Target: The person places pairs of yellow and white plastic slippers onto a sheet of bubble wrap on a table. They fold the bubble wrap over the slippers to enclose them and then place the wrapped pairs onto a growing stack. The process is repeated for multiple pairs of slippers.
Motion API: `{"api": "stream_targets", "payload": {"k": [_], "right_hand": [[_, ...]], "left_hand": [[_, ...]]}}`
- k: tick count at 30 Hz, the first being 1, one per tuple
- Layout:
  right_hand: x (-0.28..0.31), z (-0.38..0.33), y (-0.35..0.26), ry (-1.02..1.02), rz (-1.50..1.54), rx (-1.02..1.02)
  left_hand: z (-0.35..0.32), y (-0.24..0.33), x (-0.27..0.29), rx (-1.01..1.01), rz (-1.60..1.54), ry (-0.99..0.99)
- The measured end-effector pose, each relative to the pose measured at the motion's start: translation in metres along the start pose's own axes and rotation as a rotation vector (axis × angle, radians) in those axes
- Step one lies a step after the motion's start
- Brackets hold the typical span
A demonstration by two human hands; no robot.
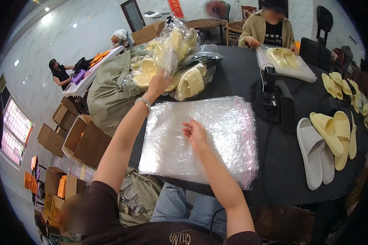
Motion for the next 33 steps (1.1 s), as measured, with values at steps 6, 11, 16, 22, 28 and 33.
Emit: {"api": "stream_targets", "payload": {"k": [6, 11, 16, 22, 28, 33], "right_hand": [[-0.005, -0.002, 0.001, -0.009, 0.0, -0.007], [-0.005, -0.007, -0.004, -0.001, 0.002, -0.014], [-0.011, -0.008, 0.001, -0.022, -0.012, -0.025], [-0.01, -0.011, -0.005, 0.003, -0.03, -0.02], [-0.011, -0.008, -0.003, -0.016, -0.023, -0.016], [-0.01, -0.007, -0.002, -0.007, -0.033, -0.011]], "left_hand": [[-0.041, 0.003, -0.001, -0.179, -0.157, 0.364], [-0.062, -0.005, 0.007, -0.332, 0.183, 0.387], [-0.051, -0.075, 0.005, -0.007, 0.467, 0.47], [-0.021, -0.091, -0.001, -0.074, 0.596, 0.365], [0.008, -0.101, 0.042, -0.211, 0.581, 0.383], [0.016, -0.109, 0.136, -0.073, 0.582, 0.484]]}}
Point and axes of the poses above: each hand's wrist, its own z-axis towards the middle knuckle, its own x-axis out of the back of the hand, y = z × x, the point moved 9 cm from there along z, towards the middle knuckle, and after that the axes turned 2 degrees about -x, right-handed, at the moved point
